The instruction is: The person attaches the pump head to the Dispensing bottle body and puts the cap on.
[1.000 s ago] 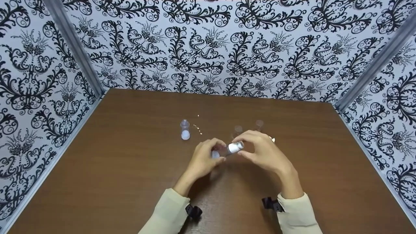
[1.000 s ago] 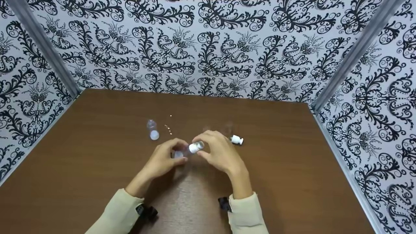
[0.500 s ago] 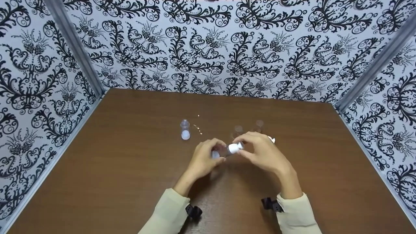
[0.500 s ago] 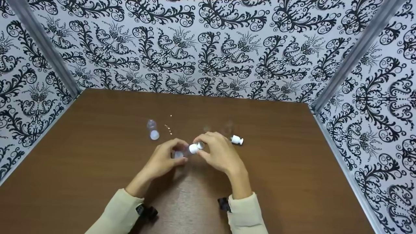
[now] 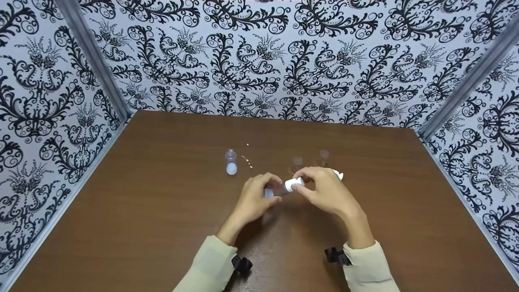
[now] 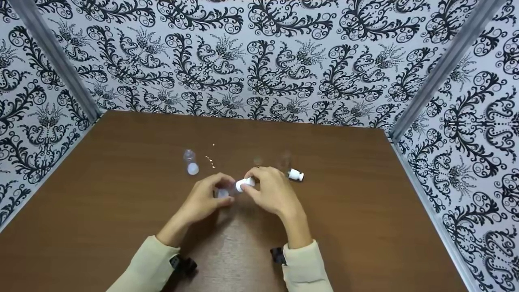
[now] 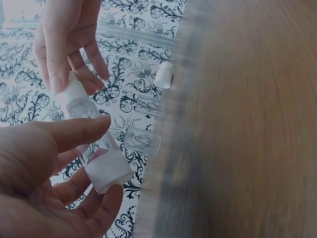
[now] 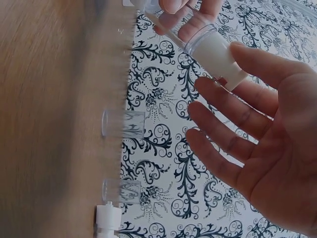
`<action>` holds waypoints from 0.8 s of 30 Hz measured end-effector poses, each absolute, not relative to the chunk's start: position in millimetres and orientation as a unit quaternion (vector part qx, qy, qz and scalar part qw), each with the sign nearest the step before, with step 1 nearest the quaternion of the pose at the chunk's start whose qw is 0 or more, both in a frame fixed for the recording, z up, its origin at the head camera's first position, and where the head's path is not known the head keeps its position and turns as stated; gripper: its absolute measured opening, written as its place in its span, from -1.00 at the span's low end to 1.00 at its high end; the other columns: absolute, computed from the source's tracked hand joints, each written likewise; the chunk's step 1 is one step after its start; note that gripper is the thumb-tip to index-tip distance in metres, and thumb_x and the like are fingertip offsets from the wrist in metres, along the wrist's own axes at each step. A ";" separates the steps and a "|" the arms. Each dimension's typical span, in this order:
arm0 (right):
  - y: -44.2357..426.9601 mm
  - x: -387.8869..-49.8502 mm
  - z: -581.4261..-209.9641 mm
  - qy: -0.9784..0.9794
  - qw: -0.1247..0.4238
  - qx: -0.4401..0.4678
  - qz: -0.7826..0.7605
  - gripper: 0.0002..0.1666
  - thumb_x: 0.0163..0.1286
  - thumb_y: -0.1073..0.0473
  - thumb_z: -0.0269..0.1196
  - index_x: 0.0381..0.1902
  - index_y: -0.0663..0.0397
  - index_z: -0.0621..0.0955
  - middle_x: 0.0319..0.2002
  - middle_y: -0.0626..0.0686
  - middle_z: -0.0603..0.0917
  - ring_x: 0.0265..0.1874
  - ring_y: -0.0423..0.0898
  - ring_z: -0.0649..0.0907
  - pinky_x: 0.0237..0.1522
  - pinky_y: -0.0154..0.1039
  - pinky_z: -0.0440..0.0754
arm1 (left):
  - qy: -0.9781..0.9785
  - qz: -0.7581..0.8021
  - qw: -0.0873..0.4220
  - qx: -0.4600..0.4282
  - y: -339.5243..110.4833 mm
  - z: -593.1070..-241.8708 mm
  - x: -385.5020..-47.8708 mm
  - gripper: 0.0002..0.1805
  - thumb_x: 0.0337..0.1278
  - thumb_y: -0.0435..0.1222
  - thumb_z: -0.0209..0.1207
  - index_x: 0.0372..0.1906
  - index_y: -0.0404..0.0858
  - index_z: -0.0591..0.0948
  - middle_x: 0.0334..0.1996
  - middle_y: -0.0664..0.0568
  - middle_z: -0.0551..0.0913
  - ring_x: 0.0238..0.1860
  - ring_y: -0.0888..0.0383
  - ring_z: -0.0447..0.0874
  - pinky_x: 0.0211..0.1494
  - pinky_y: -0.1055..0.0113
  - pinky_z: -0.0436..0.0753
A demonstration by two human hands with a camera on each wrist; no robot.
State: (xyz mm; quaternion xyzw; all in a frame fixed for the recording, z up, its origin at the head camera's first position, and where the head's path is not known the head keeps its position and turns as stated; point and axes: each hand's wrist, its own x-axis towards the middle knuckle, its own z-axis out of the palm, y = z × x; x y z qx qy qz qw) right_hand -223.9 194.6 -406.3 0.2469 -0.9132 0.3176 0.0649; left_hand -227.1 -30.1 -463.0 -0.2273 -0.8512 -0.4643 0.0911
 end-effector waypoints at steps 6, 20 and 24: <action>194.2 -223.9 -406.8 -0.917 0.063 0.233 0.318 -0.86 0.44 0.06 0.44 -0.16 -0.02 0.77 -0.33 -0.19 0.72 -0.27 -0.15 0.69 -0.08 -0.15 0.67 | -0.851 -0.464 0.092 -0.227 -29.4 -463.2 -226.9 -0.61 -0.01 -0.41 0.56 -0.03 -0.22 0.72 -0.13 -0.02 0.80 -0.04 0.01 0.71 0.16 0.04 0.50; 201.3 -222.0 -402.7 -0.897 0.097 0.268 0.338 -0.52 0.30 0.11 0.57 0.16 0.03 0.73 0.05 -0.07 0.77 0.00 -0.03 0.75 0.14 0.02 0.67 | -0.850 -0.470 0.081 -0.222 -29.4 -461.7 -226.8 -0.61 0.01 -0.43 0.56 -0.02 -0.21 0.71 -0.13 -0.01 0.79 -0.03 0.02 0.72 0.20 0.02 0.49; 202.1 -222.3 -401.3 -0.888 0.106 0.286 0.343 -0.49 0.26 0.14 0.59 0.15 0.02 0.73 0.06 -0.06 0.77 -0.01 -0.08 0.77 0.12 -0.04 0.69 | -0.851 -0.468 0.083 -0.223 -29.4 -461.3 -226.6 -0.61 0.01 -0.43 0.56 -0.03 -0.21 0.71 -0.13 -0.02 0.79 -0.03 0.00 0.73 0.21 0.01 0.49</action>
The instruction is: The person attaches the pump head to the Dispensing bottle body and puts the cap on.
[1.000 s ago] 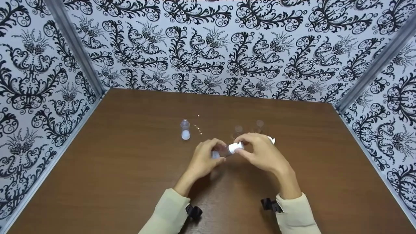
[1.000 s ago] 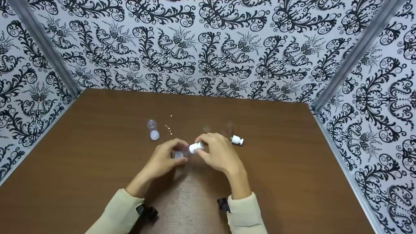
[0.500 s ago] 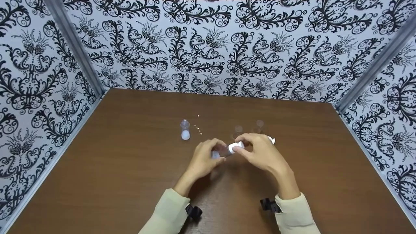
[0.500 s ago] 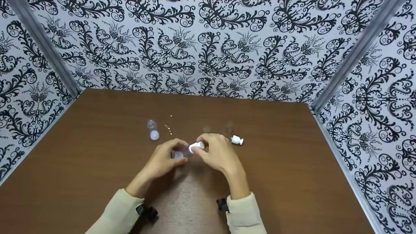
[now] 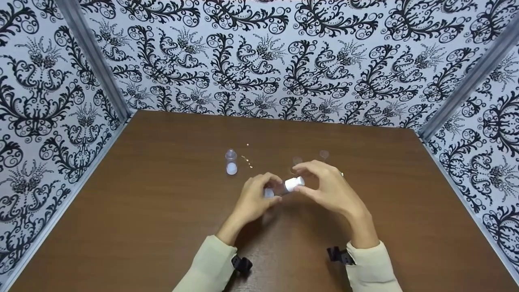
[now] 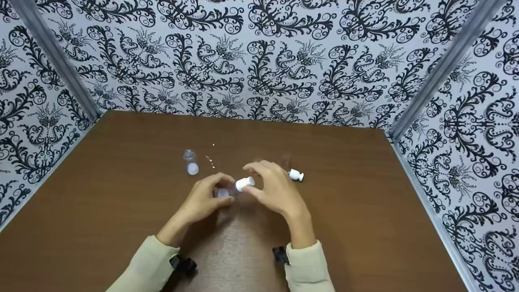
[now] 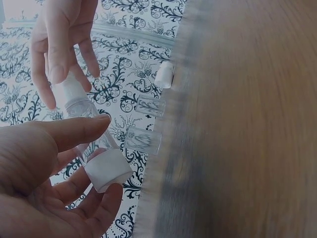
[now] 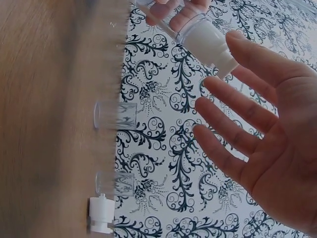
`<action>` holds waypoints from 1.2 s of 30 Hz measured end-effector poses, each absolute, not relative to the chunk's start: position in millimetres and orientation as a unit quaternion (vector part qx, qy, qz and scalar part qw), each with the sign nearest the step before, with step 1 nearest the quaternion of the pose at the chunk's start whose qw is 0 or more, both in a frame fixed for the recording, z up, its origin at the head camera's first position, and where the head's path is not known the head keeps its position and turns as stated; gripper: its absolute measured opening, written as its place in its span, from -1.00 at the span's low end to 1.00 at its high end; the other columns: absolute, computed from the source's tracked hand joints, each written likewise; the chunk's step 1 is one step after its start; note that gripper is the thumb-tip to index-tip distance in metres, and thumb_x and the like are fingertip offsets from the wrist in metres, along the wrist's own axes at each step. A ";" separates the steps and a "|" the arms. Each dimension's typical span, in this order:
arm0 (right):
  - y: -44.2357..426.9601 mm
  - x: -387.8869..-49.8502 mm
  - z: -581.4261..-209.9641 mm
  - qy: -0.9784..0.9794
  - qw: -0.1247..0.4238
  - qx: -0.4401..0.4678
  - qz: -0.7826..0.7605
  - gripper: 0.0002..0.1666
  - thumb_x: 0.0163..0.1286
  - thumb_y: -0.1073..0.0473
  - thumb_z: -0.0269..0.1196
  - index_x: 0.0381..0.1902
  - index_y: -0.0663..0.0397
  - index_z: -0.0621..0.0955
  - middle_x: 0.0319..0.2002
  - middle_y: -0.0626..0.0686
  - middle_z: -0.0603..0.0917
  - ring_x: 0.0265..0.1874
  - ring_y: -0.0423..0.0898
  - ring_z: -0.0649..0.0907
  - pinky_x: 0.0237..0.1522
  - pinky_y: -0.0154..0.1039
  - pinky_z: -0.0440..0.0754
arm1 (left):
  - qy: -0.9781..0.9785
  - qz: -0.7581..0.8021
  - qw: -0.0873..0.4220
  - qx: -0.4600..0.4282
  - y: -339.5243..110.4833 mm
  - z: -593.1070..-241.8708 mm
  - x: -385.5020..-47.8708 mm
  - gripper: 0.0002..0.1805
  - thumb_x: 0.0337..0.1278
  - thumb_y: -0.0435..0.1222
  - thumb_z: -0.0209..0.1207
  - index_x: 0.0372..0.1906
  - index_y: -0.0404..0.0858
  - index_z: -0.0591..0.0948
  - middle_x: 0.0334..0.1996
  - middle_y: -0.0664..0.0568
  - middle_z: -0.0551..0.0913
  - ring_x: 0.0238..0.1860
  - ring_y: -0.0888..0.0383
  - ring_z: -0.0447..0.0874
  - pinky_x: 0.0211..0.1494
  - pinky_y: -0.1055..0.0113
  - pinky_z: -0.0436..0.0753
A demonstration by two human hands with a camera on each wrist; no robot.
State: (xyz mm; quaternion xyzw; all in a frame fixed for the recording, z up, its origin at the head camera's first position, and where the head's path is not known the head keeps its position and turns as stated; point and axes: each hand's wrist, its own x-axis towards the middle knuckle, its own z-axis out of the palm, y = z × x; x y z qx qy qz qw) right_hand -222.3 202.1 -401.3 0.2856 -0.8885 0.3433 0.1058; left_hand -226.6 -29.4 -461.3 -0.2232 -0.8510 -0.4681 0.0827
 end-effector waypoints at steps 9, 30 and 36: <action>203.2 -223.2 -401.1 -0.881 0.124 0.314 0.331 -0.53 0.22 0.16 0.62 0.09 -0.04 0.76 0.03 -0.09 0.78 0.01 -0.15 0.74 0.12 -0.08 0.68 | -0.851 -0.468 0.085 -0.224 -29.4 -461.8 -228.0 -0.61 0.00 -0.42 0.56 -0.03 -0.20 0.71 -0.13 -0.02 0.79 -0.05 0.01 0.70 0.15 0.05 0.51; 201.7 -225.7 -405.5 -0.882 0.116 0.338 0.307 -0.65 0.22 0.33 0.58 -0.02 0.07 0.79 -0.10 -0.07 0.79 -0.08 -0.14 0.71 0.06 -0.15 0.68 | -0.854 -0.464 0.079 -0.219 -28.9 -461.2 -226.2 -0.61 0.02 -0.40 0.56 -0.01 -0.21 0.71 -0.08 -0.03 0.80 0.00 0.00 0.74 0.22 0.01 0.48; 200.9 -225.2 -405.2 -0.889 0.109 0.327 0.300 -0.73 0.29 0.25 0.55 -0.05 0.03 0.79 -0.14 -0.09 0.78 -0.12 -0.16 0.70 0.03 -0.18 0.69 | -0.855 -0.463 0.082 -0.220 -28.7 -460.9 -225.8 -0.61 0.02 -0.41 0.56 -0.01 -0.21 0.72 -0.09 -0.03 0.80 -0.02 0.00 0.73 0.20 0.02 0.48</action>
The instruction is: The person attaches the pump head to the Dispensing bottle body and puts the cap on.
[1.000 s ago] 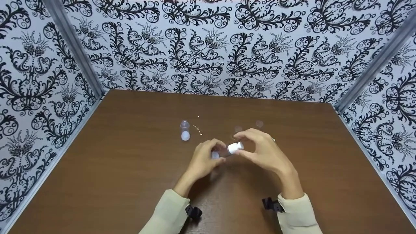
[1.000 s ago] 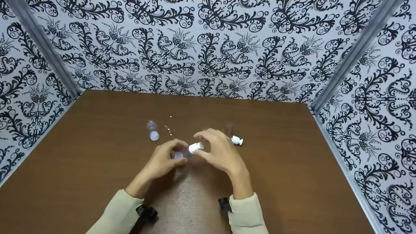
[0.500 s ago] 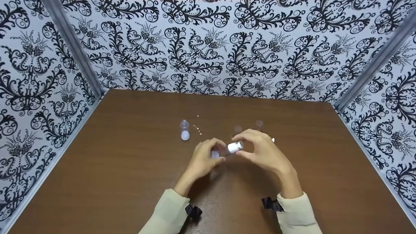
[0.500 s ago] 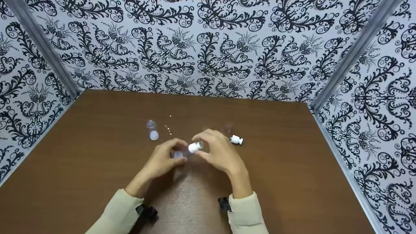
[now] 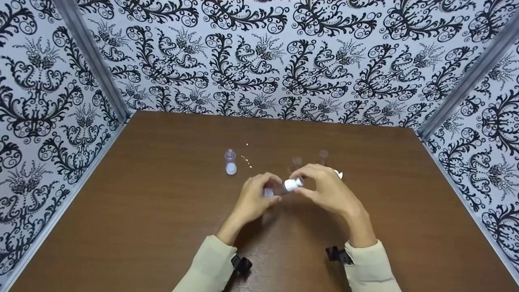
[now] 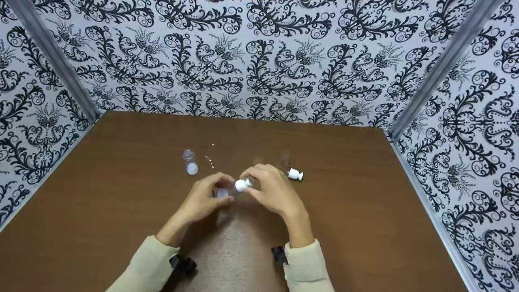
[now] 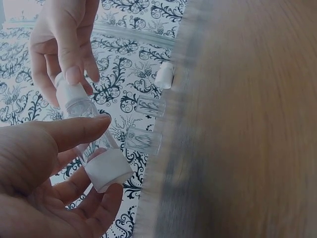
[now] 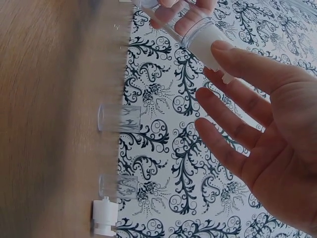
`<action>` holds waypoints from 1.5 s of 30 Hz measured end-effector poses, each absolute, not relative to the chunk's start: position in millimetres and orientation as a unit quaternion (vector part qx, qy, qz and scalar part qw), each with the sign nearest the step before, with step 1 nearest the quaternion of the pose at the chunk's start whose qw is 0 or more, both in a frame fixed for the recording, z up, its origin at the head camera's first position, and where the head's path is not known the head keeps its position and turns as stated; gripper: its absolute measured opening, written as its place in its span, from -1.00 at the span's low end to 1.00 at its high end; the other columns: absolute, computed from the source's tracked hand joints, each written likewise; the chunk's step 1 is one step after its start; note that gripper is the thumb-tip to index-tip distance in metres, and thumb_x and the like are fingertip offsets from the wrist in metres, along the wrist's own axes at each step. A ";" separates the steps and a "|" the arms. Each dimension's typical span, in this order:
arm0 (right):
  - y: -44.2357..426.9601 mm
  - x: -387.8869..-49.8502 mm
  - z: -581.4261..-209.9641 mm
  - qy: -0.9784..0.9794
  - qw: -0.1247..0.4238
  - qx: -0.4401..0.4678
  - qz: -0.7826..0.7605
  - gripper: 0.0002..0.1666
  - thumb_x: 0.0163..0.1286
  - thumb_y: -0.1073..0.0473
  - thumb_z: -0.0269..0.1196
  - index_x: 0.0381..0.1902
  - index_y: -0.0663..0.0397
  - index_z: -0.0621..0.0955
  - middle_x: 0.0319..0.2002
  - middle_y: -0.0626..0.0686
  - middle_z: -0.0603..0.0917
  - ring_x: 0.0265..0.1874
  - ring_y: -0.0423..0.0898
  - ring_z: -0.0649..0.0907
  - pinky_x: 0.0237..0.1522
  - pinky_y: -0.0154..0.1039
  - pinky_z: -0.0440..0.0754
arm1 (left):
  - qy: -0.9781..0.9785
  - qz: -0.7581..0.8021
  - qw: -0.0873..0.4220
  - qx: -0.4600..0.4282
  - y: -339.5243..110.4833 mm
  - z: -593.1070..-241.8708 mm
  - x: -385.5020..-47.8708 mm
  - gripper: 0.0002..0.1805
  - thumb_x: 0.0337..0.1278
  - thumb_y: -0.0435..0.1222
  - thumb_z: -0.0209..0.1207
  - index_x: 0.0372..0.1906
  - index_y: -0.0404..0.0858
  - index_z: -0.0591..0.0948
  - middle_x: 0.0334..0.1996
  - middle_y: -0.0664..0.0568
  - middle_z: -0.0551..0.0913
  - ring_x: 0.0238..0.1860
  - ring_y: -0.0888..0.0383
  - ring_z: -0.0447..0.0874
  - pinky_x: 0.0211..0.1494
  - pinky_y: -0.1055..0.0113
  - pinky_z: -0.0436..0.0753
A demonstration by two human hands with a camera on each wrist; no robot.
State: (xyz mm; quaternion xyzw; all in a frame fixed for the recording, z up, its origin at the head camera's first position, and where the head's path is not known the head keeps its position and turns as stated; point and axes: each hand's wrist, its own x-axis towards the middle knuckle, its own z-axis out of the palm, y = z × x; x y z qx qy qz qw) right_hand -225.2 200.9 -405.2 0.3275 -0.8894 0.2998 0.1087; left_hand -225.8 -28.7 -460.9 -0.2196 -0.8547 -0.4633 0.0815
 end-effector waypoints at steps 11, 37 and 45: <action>198.4 -224.9 -405.1 -0.907 0.075 0.281 0.306 -0.78 0.38 0.13 0.51 -0.06 0.01 0.78 -0.19 -0.12 0.77 -0.17 -0.17 0.71 0.00 -0.14 0.70 | -0.853 -0.464 0.088 -0.223 -29.1 -460.7 -225.2 -0.60 0.00 -0.42 0.55 -0.01 -0.22 0.72 -0.09 -0.04 0.80 -0.02 -0.01 0.73 0.21 0.00 0.49; 202.8 -223.4 -402.2 -0.889 0.106 0.297 0.331 -0.53 0.23 0.14 0.61 0.09 -0.01 0.74 0.02 0.00 0.77 0.00 -0.08 0.76 0.12 -0.11 0.70 | -0.850 -0.467 0.085 -0.226 -30.1 -459.1 -225.4 -0.61 0.01 -0.42 0.54 -0.02 -0.23 0.72 -0.12 -0.03 0.80 -0.04 0.00 0.71 0.17 0.02 0.53; 204.0 -225.0 -403.7 -0.882 0.115 0.326 0.320 -0.55 0.20 0.27 0.61 0.05 -0.04 0.77 0.04 -0.13 0.76 0.06 -0.17 0.71 0.18 -0.14 0.65 | -0.851 -0.468 0.085 -0.223 -29.8 -459.9 -225.6 -0.62 0.02 -0.42 0.55 -0.02 -0.23 0.71 -0.14 -0.04 0.79 -0.06 -0.01 0.70 0.14 0.04 0.51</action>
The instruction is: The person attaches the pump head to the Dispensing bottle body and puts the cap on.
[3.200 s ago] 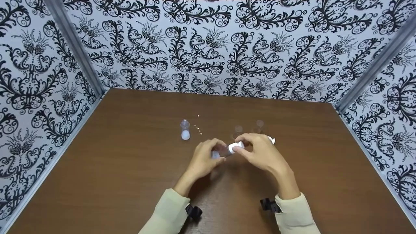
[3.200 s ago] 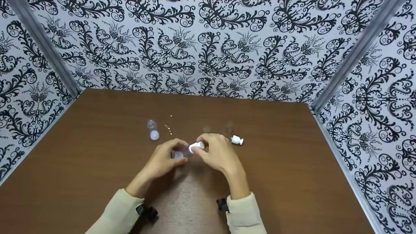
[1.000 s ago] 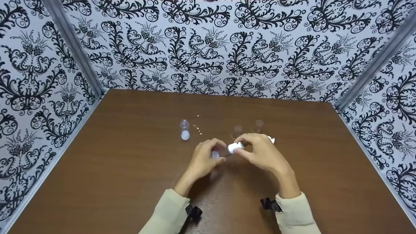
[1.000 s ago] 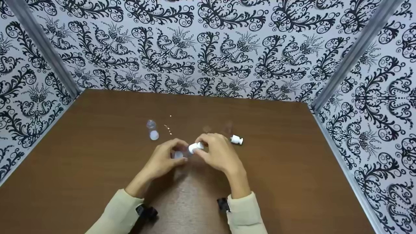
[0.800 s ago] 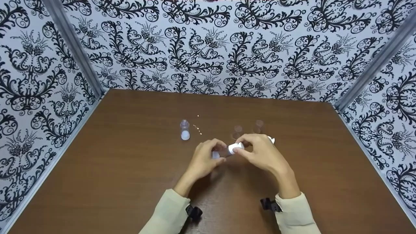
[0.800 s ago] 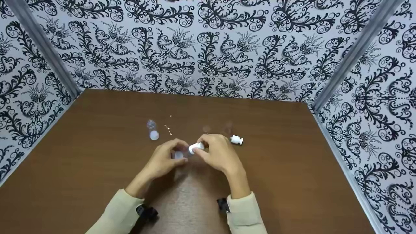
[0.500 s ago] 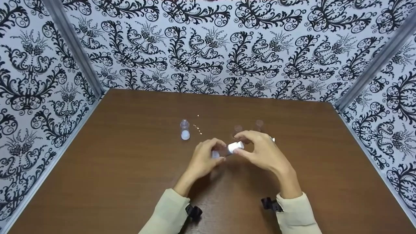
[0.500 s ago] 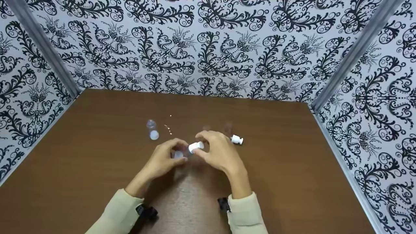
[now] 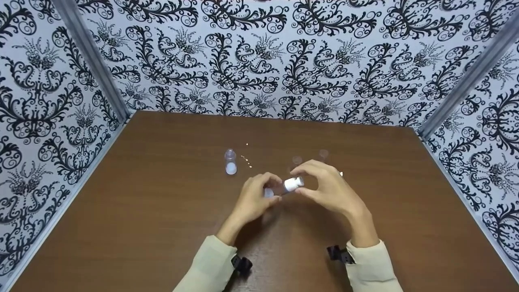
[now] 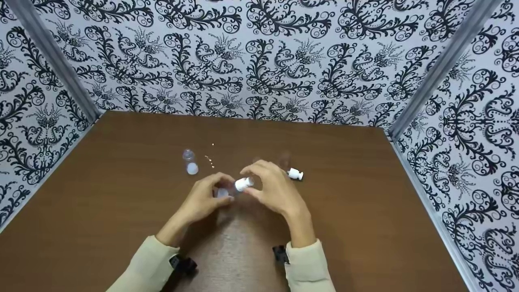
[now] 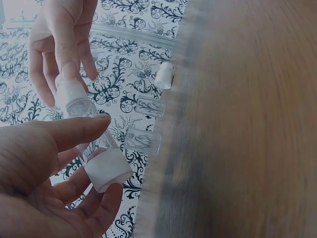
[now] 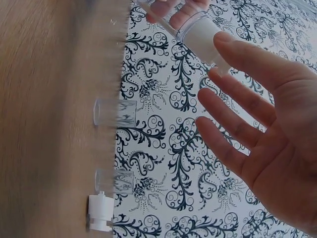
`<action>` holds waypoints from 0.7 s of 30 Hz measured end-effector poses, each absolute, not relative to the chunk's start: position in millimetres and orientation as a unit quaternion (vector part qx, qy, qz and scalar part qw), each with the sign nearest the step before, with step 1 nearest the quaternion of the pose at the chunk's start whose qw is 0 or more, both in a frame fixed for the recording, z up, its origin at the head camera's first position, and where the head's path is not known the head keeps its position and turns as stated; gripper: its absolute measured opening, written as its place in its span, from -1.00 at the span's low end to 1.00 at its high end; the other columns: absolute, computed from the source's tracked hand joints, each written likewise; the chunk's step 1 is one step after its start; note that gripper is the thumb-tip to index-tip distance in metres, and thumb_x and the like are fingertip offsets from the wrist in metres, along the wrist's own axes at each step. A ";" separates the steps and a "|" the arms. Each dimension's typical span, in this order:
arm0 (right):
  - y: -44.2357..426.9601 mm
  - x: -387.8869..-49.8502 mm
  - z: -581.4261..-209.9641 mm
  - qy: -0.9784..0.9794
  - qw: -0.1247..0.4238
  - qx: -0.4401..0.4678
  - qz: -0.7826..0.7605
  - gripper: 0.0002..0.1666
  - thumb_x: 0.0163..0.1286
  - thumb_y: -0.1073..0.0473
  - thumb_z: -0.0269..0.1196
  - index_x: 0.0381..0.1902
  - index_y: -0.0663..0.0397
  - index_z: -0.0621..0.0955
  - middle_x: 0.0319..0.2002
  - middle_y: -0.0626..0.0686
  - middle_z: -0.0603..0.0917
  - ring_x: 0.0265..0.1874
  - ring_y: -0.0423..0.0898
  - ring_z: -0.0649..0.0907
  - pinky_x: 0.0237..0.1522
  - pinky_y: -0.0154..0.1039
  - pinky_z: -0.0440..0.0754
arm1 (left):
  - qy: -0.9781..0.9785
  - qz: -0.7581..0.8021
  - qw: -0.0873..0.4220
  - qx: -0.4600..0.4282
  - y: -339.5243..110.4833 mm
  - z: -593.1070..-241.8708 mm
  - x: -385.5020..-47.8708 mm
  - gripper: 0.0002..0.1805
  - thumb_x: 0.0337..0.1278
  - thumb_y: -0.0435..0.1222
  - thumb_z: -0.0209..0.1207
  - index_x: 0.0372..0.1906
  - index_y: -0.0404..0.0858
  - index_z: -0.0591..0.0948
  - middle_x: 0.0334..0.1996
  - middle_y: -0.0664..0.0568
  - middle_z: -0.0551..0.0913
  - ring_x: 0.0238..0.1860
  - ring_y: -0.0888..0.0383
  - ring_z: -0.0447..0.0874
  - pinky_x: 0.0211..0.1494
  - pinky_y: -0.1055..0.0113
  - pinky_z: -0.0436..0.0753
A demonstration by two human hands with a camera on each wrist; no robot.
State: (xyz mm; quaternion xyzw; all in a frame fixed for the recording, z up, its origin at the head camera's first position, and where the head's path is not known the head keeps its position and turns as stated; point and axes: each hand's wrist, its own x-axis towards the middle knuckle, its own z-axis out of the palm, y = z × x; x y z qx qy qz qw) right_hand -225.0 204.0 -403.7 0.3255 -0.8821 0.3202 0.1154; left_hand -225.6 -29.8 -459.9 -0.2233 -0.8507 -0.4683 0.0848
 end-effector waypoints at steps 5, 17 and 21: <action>203.3 -225.6 -405.7 -0.880 0.114 0.336 0.315 -0.58 0.19 0.32 0.60 0.01 0.06 0.78 -0.02 -0.08 0.78 0.05 -0.12 0.71 0.19 -0.12 0.65 | -0.856 -0.462 0.083 -0.217 -29.3 -461.7 -226.0 -0.62 0.01 -0.40 0.56 -0.03 -0.20 0.71 -0.13 -0.01 0.78 -0.06 0.01 0.68 0.13 0.07 0.51; 201.1 -226.4 -407.0 -0.892 0.109 0.330 0.287 -0.70 0.28 0.27 0.55 -0.04 0.01 0.78 -0.13 -0.09 0.78 -0.10 -0.15 0.70 0.05 -0.15 0.68 | -0.857 -0.461 0.081 -0.215 -29.2 -461.5 -226.0 -0.61 0.01 -0.39 0.56 -0.02 -0.19 0.72 -0.12 -0.01 0.79 -0.04 0.01 0.68 0.16 0.03 0.51; 200.1 -225.8 -407.0 -0.895 0.101 0.321 0.293 -0.75 0.32 0.20 0.54 -0.05 0.02 0.78 -0.16 -0.10 0.77 -0.14 -0.15 0.70 0.02 -0.09 0.70 | -0.856 -0.462 0.082 -0.216 -29.1 -461.8 -226.2 -0.61 0.00 -0.40 0.56 -0.02 -0.20 0.72 -0.12 -0.02 0.79 -0.04 0.00 0.68 0.17 0.02 0.52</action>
